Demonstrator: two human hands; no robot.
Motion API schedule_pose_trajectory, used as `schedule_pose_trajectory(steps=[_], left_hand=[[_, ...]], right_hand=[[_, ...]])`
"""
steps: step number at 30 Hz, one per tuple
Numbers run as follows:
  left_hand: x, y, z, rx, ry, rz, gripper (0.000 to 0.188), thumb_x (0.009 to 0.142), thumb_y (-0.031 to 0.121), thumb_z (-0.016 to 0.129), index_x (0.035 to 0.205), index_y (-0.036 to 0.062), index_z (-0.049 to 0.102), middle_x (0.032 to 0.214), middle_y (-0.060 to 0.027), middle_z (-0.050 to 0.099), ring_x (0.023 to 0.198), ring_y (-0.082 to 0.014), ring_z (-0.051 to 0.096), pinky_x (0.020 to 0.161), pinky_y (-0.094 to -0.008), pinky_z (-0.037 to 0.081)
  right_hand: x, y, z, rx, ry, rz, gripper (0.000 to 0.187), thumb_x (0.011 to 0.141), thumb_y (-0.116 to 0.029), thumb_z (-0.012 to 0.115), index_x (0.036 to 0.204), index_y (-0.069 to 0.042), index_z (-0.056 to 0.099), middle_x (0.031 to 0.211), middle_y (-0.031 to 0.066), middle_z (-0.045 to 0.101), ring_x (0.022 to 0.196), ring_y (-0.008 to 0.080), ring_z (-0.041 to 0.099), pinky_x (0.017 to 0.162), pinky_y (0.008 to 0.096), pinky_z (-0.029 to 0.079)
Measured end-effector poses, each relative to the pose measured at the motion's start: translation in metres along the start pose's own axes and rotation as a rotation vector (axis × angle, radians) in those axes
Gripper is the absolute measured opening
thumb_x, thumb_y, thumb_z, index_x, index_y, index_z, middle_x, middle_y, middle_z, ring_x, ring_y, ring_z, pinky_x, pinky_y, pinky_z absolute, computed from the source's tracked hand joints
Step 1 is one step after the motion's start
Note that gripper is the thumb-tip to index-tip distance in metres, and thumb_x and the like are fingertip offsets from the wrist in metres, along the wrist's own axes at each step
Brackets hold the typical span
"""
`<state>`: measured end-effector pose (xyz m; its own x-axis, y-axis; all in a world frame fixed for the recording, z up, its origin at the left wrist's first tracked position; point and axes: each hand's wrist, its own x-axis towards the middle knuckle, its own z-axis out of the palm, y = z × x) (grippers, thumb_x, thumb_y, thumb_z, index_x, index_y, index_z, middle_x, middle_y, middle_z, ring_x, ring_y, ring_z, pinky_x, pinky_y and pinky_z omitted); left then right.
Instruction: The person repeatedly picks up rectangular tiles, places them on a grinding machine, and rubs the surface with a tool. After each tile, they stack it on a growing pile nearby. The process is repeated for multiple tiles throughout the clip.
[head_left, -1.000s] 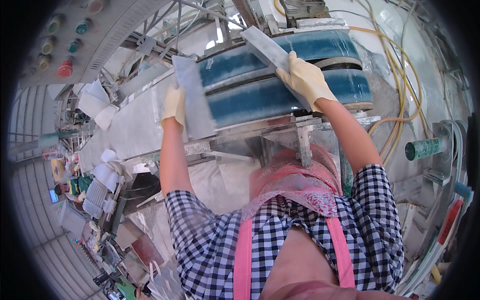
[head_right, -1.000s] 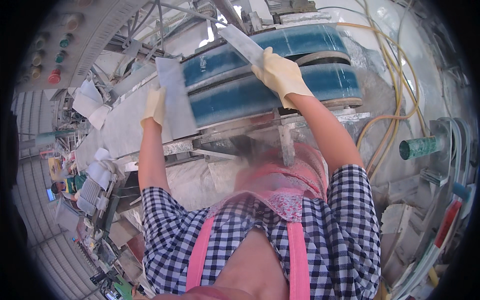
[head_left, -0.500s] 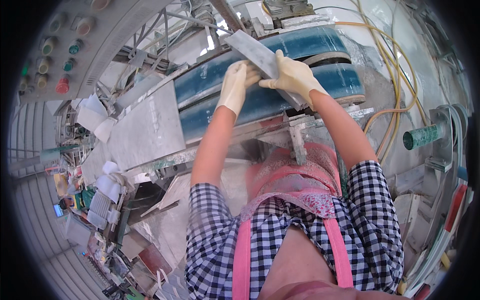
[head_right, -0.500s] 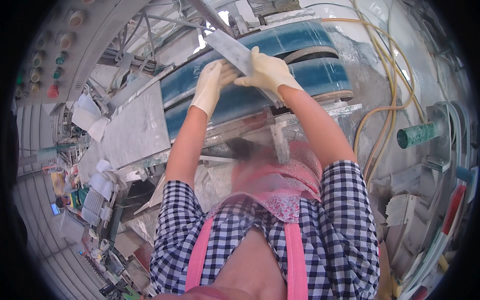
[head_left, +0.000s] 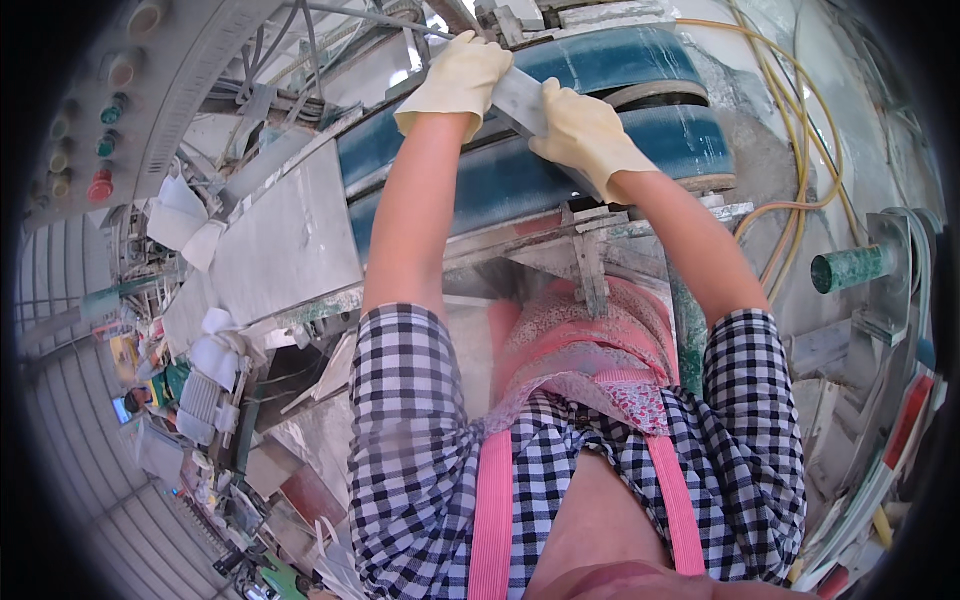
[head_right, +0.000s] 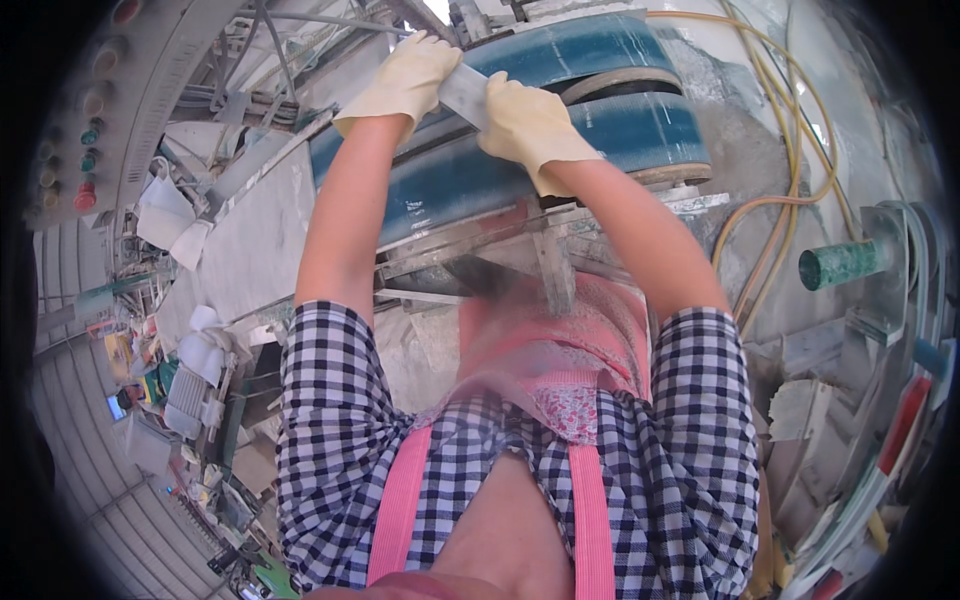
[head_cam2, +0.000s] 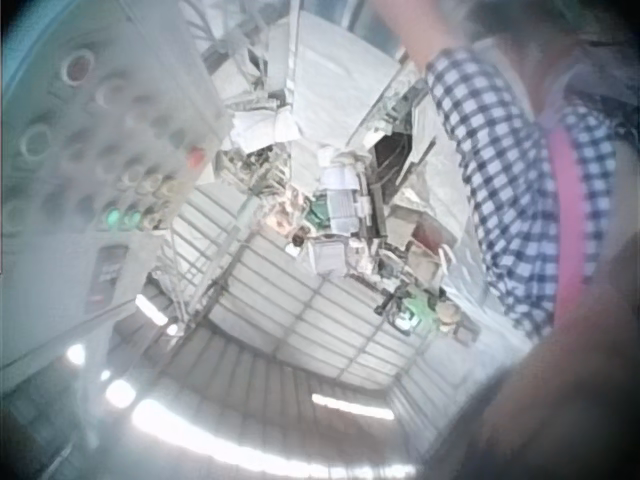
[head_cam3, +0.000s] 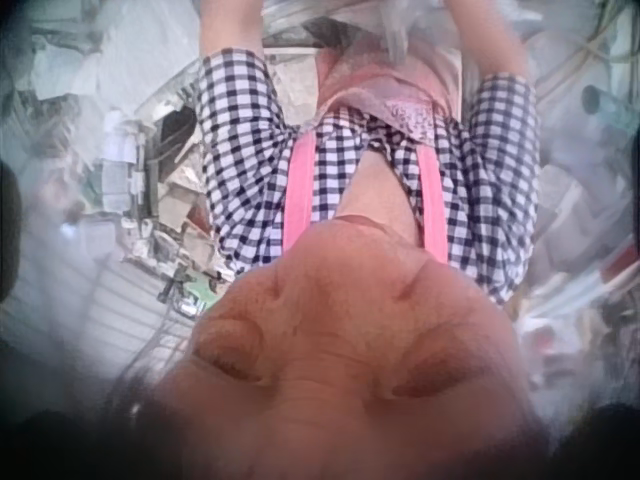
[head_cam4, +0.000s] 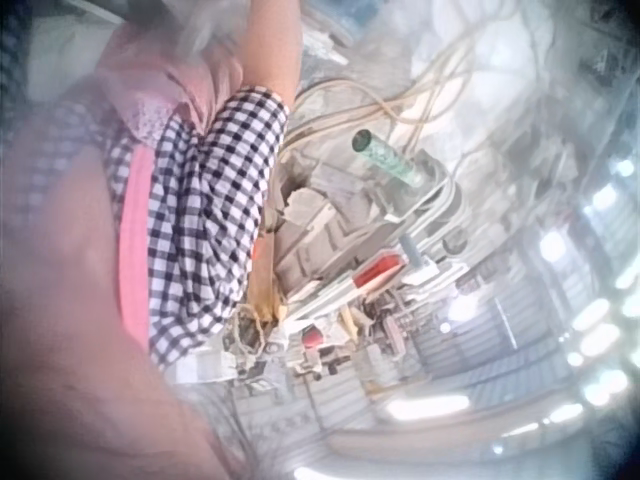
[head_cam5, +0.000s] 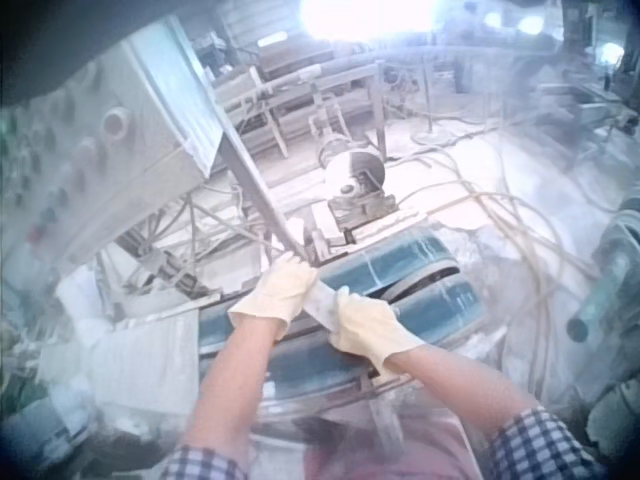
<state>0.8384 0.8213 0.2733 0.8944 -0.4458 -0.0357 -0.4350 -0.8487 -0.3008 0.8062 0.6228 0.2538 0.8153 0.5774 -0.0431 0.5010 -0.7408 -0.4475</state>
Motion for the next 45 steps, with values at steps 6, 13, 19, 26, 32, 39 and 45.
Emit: schedule_pose_trajectory(steps=[6, 13, 19, 26, 32, 39, 45], left_hand=[[-0.084, 0.033, -0.04, -0.2, -0.158, -0.14, 0.058, 0.052, 0.047, 0.089, 0.082, 0.0003, 0.073, 0.087, -0.0221, 0.071, 0.088, -0.0342, 0.069, 0.103, -0.0421, 0.046], [-0.139, 0.065, -0.015, -0.468, 0.078, -0.43, 0.04, 0.056, 0.041, 0.084, 0.072, 0.0057, 0.074, 0.069, -0.0186, 0.068, 0.064, -0.0351, 0.067, 0.065, -0.044, 0.056], [-0.195, 0.123, -0.032, -0.199, 0.408, -0.556, 0.074, 0.068, 0.041, 0.081, 0.13, 0.0072, 0.059, 0.131, -0.0109, 0.058, 0.128, -0.0288, 0.047, 0.116, -0.0543, 0.026], [-0.409, 0.24, 0.082, -0.441, 0.61, -1.49, 0.035, 0.071, 0.021, 0.071, 0.096, -0.0018, 0.061, 0.096, -0.0203, 0.06, 0.103, -0.0419, 0.056, 0.089, -0.0535, 0.043], [-0.563, 0.441, 0.168, -0.192, 0.366, -2.169, 0.041, 0.085, 0.028, 0.06, 0.117, 0.0055, 0.066, 0.116, -0.0228, 0.066, 0.109, -0.0408, 0.061, 0.096, -0.0484, 0.048], [-0.586, 0.535, 0.166, -0.537, 0.405, -3.225, 0.042, 0.084, 0.036, 0.06, 0.112, 0.0072, 0.071, 0.112, -0.0209, 0.07, 0.107, -0.0395, 0.065, 0.093, -0.0471, 0.051], [-0.573, 0.51, 0.158, -0.694, 0.294, -3.152, 0.042, 0.084, 0.04, 0.059, 0.11, 0.0097, 0.072, 0.108, -0.0206, 0.071, 0.104, -0.0395, 0.066, 0.091, -0.048, 0.052]], right_hand=[[0.009, 0.016, -0.02, -0.142, -0.321, -0.483, 0.08, 0.072, -0.031, 0.078, 0.136, 0.001, 0.043, 0.108, 0.0251, 0.065, 0.099, 0.0418, 0.065, 0.086, 0.0469, 0.053], [-0.01, 0.0, -0.03, -0.062, -0.281, -0.646, 0.079, 0.075, -0.031, 0.074, 0.144, -0.005, 0.045, 0.124, 0.0246, 0.063, 0.114, 0.0405, 0.061, 0.098, 0.0477, 0.047], [0.005, 0.035, -0.004, -0.105, -0.401, -0.534, 0.094, 0.069, -0.023, 0.075, 0.149, 0.004, 0.035, 0.146, 0.0267, 0.045, 0.138, 0.0385, 0.042, 0.116, 0.0402, 0.031], [0.041, 0.084, 0.024, -0.045, -0.364, -0.772, 0.099, 0.068, -0.022, 0.079, 0.152, 0.002, 0.031, 0.146, 0.0282, 0.043, 0.138, 0.0409, 0.04, 0.117, 0.0409, 0.029], [0.036, 0.08, 0.031, -0.158, -0.264, -0.798, 0.104, 0.069, -0.035, 0.083, 0.152, 0.002, 0.031, 0.148, 0.0289, 0.042, 0.14, 0.0416, 0.038, 0.118, 0.0417, 0.029], [0.053, 0.081, 0.059, 0.102, 0.117, -1.458, 0.108, 0.068, -0.044, 0.085, 0.151, 0.002, 0.033, 0.149, 0.0295, 0.041, 0.141, 0.042, 0.038, 0.118, 0.0427, 0.029], [0.039, 0.101, 0.059, -0.129, 0.017, -1.023, 0.108, 0.068, -0.049, 0.084, 0.15, 0.002, 0.034, 0.149, 0.0292, 0.041, 0.14, 0.0419, 0.038, 0.118, 0.044, 0.03]])
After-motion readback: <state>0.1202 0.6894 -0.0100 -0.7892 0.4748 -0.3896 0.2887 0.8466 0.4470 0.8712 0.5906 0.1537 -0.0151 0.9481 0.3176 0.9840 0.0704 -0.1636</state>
